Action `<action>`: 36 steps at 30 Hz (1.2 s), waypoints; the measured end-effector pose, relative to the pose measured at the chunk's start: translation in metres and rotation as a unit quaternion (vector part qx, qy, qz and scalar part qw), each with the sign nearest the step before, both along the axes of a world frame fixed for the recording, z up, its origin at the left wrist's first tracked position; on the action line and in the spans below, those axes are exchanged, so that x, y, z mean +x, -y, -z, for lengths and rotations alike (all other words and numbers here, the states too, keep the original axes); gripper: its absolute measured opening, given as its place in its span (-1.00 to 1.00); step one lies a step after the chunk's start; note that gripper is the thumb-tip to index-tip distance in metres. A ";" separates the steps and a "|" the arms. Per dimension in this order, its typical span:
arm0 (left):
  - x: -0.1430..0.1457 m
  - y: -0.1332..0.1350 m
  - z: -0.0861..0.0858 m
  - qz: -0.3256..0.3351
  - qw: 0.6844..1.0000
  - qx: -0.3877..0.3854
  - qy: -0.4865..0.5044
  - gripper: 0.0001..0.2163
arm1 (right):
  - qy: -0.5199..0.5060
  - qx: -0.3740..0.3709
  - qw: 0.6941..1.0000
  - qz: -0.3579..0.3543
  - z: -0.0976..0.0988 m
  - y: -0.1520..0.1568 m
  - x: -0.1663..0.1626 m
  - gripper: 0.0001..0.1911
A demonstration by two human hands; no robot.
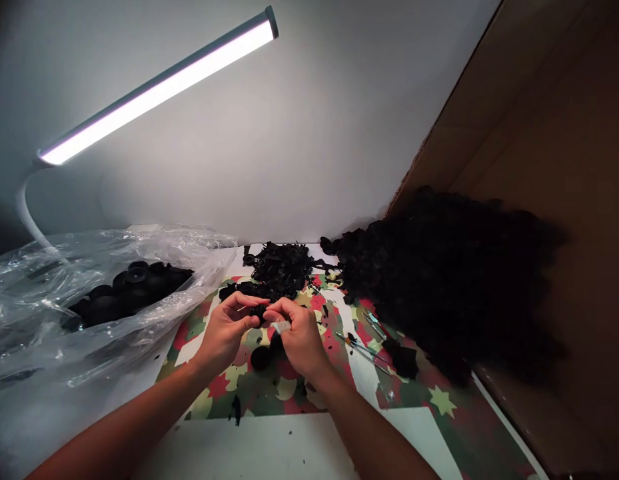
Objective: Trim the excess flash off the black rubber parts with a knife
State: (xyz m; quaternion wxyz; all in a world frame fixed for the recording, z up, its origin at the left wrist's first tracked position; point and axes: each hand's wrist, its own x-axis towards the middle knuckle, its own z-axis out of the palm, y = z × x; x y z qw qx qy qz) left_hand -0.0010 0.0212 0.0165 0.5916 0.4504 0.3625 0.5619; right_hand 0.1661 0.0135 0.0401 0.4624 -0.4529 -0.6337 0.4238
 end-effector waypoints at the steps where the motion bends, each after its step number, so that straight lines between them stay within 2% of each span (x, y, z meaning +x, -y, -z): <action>1: 0.000 0.000 0.001 -0.001 1.000 0.001 0.001 -0.76 | -0.012 0.003 1.000 0.008 0.000 0.000 -0.001 -0.76; 3: 0.000 0.001 0.000 0.001 1.000 0.006 -0.008 -0.78 | -0.034 0.008 0.999 0.027 -0.001 0.001 -0.001 -0.87; 6: -0.001 0.002 -0.001 -0.005 1.000 0.021 -0.014 -0.82 | -0.036 0.019 0.999 0.022 -0.004 0.003 -0.001 -0.81; 11: 0.002 0.005 0.000 -0.014 0.999 0.043 0.005 -0.82 | 0.017 0.059 0.997 0.037 -0.007 0.007 -0.003 -0.83; 15: 0.005 0.008 0.002 -0.058 0.995 0.078 -0.014 -0.84 | 0.077 0.092 0.990 0.070 -0.005 0.007 -0.005 -0.86; 19: 0.006 0.010 0.000 -0.067 0.988 0.105 -0.096 -0.87 | 0.144 0.135 0.978 0.065 0.000 0.005 -0.003 -0.86; 23: 0.000 0.001 0.003 -0.085 0.960 0.154 -0.217 -0.85 | 0.209 0.194 0.957 0.059 0.007 0.008 -0.005 -0.83; 25: -0.005 -0.007 0.007 -0.128 0.953 0.146 -0.234 -0.88 | 0.198 0.190 0.960 0.054 0.008 0.014 -0.009 -0.82; 27: -0.010 -0.016 0.009 -0.162 0.959 0.114 -0.201 -0.91 | 0.164 0.164 0.972 0.047 0.007 0.018 -0.013 -0.83; 29: -0.014 -0.020 0.009 -0.154 0.972 0.100 -0.148 -0.89 | 0.139 0.137 0.980 0.031 0.005 0.017 -0.014 -0.84; 31: -0.014 -0.019 0.006 -0.122 0.979 0.120 -0.112 -0.84 | 0.139 0.124 0.982 0.013 0.004 0.012 -0.011 -0.78; 33: -0.011 -0.014 0.003 -0.105 0.978 0.147 -0.103 -0.80 | 0.154 0.123 0.980 0.019 0.005 0.005 -0.006 -0.76; 36: -0.004 -0.006 0.000 -0.126 0.969 0.167 -0.128 -0.75 | 0.151 0.120 0.981 0.035 0.006 0.001 -0.002 -0.80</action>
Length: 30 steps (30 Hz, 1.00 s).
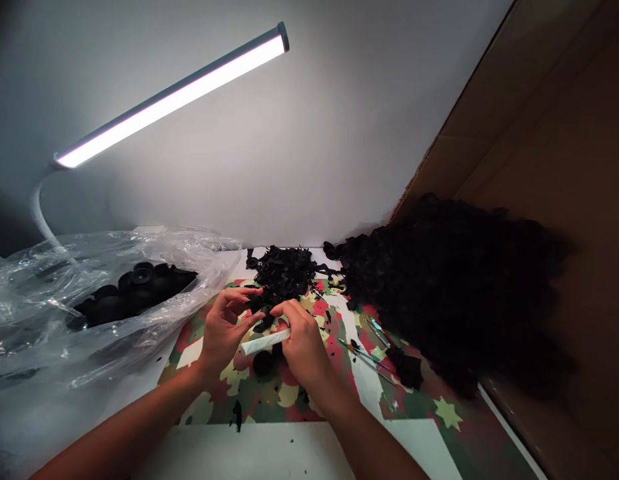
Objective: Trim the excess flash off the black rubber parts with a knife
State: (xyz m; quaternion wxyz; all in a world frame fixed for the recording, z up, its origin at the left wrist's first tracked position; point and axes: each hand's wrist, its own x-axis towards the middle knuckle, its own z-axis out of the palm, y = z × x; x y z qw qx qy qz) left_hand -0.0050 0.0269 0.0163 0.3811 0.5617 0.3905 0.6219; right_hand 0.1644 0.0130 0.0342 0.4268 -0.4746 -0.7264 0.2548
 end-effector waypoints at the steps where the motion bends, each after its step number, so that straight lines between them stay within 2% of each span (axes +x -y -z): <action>1: 0.002 0.002 0.000 -0.012 1.000 0.003 -0.012 -0.74 | -0.009 -0.006 1.000 0.000 0.000 0.001 0.000 -0.77; 3: 0.004 0.007 0.002 -0.020 0.999 0.007 -0.034 -0.73 | -0.022 -0.019 1.000 0.002 -0.002 0.003 -0.001 -0.79; 5: 0.005 0.011 0.002 0.003 0.999 0.009 -0.053 -0.75 | -0.026 -0.031 0.999 0.022 -0.003 0.004 0.000 -0.89; 9: 0.004 0.013 -0.002 0.067 0.996 -0.029 -0.042 -0.97 | -0.039 -0.023 0.998 0.047 -0.004 -0.001 0.008 -0.88; 11: 0.004 0.010 -0.006 0.082 0.994 -0.072 -0.004 -0.93 | -0.057 -0.004 0.998 0.031 -0.004 -0.005 0.013 -0.93; 13: 0.004 0.006 -0.011 0.108 0.988 -0.111 0.025 -0.80 | -0.077 0.012 0.997 0.008 -0.004 -0.007 0.016 -0.91; 16: 0.004 0.002 -0.018 0.159 0.980 -0.117 -0.016 -0.62 | -0.094 0.012 0.996 0.000 -0.004 -0.007 0.014 -0.89; 20: 0.001 0.003 -0.024 0.127 0.981 -0.064 -0.130 -0.68 | -0.115 -0.034 0.992 0.051 -0.005 -0.005 0.010 -0.83; 23: -0.001 0.005 -0.023 0.097 0.977 -0.040 -0.183 -0.63 | -0.123 -0.099 0.987 0.011 -0.004 -0.007 0.010 -0.64; 26: -0.002 0.003 -0.018 0.089 0.975 -0.021 -0.201 -0.61 | -0.150 -0.166 0.974 -0.029 0.000 -0.009 0.010 -0.63; 30: -0.001 0.001 -0.012 0.076 0.979 0.003 -0.190 -0.58 | -0.197 -0.206 0.958 -0.020 0.002 -0.007 0.009 -0.62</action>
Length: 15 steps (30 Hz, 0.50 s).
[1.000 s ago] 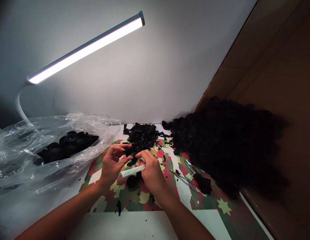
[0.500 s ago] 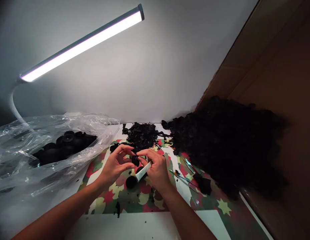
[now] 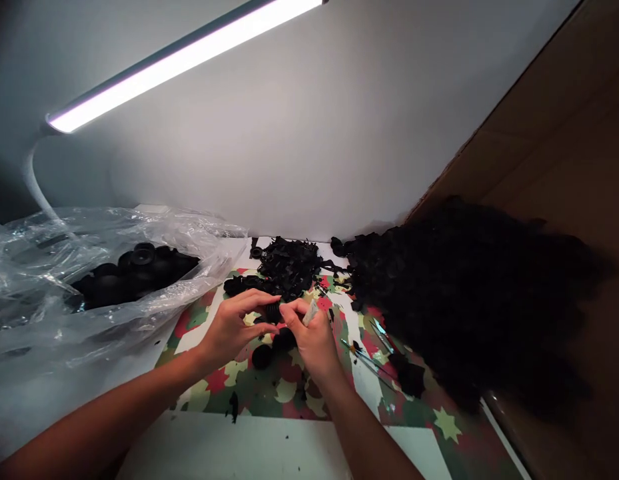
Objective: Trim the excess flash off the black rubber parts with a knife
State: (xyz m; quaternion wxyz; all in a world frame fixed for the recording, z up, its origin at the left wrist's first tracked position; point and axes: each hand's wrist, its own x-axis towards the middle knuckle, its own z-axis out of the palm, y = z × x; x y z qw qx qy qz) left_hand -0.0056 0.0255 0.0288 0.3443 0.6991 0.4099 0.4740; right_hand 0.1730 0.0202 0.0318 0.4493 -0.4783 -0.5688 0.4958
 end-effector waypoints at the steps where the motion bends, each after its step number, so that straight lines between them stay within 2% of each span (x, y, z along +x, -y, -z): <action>1: 0.000 0.000 0.001 -0.004 1.000 -0.003 0.003 -0.60 | -0.009 -0.007 1.000 -0.002 0.000 0.001 0.000 -0.62; 5: 0.000 0.001 -0.002 0.003 0.997 -0.065 0.037 -0.64 | -0.026 -0.012 0.999 -0.022 -0.001 0.001 0.000 -0.66; 10: 0.000 0.001 -0.005 0.048 0.963 -0.188 0.185 -0.69 | -0.079 -0.022 0.997 -0.005 -0.004 0.004 -0.001 -0.65; 15: 0.000 0.000 0.002 0.062 0.938 -0.215 0.265 -0.72 | -0.167 -0.049 0.985 0.006 -0.004 0.009 -0.004 -0.66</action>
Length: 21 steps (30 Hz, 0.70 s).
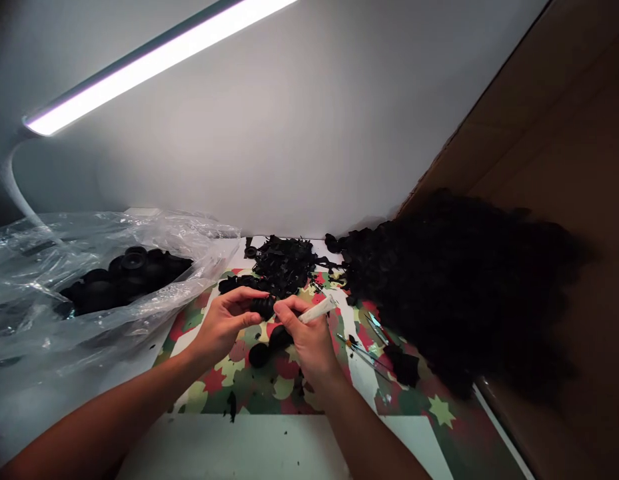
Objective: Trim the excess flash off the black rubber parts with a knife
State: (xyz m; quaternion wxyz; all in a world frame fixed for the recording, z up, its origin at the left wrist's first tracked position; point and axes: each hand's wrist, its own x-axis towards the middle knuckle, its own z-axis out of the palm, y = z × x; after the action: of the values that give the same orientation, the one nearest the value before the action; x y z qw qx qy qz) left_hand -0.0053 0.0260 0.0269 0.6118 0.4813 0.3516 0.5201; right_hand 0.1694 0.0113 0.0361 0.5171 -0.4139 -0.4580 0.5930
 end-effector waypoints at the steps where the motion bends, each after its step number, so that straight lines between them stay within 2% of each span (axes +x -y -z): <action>1: 0.000 0.000 0.001 0.002 1.000 -0.001 0.004 -0.71 | -0.010 -0.006 1.000 0.000 0.000 0.000 0.000 -0.66; 4: 0.000 0.000 0.000 0.004 1.000 0.008 0.008 -0.72 | -0.039 -0.027 0.999 -0.007 -0.001 0.001 -0.001 -0.65; 10: 0.003 -0.002 -0.006 -0.044 0.995 0.092 -0.006 -0.76 | -0.111 -0.070 0.991 0.002 -0.004 0.002 -0.005 -0.68; 14: 0.002 -0.001 -0.004 -0.038 0.995 0.080 -0.034 -0.80 | -0.125 -0.105 0.987 0.000 -0.003 0.004 -0.008 -0.67; 16: 0.001 0.000 -0.002 -0.042 0.995 0.072 -0.062 -0.84 | -0.100 -0.095 0.990 -0.002 0.000 0.004 -0.008 -0.66; 19: -0.001 0.001 0.000 -0.056 0.990 0.085 -0.101 -0.85 | -0.015 -0.039 0.999 -0.005 0.004 -0.002 -0.004 -0.64; 21: -0.002 0.001 -0.001 -0.055 0.988 0.091 -0.115 -0.85 | 0.039 0.007 0.999 0.034 0.006 -0.008 0.002 -0.63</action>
State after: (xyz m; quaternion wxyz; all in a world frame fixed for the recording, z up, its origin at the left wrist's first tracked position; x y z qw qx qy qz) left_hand -0.0077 0.0251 0.0276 0.4913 0.5713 0.3970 0.5240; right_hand 0.1713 0.0189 0.0300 0.5215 -0.4481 -0.4674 0.5557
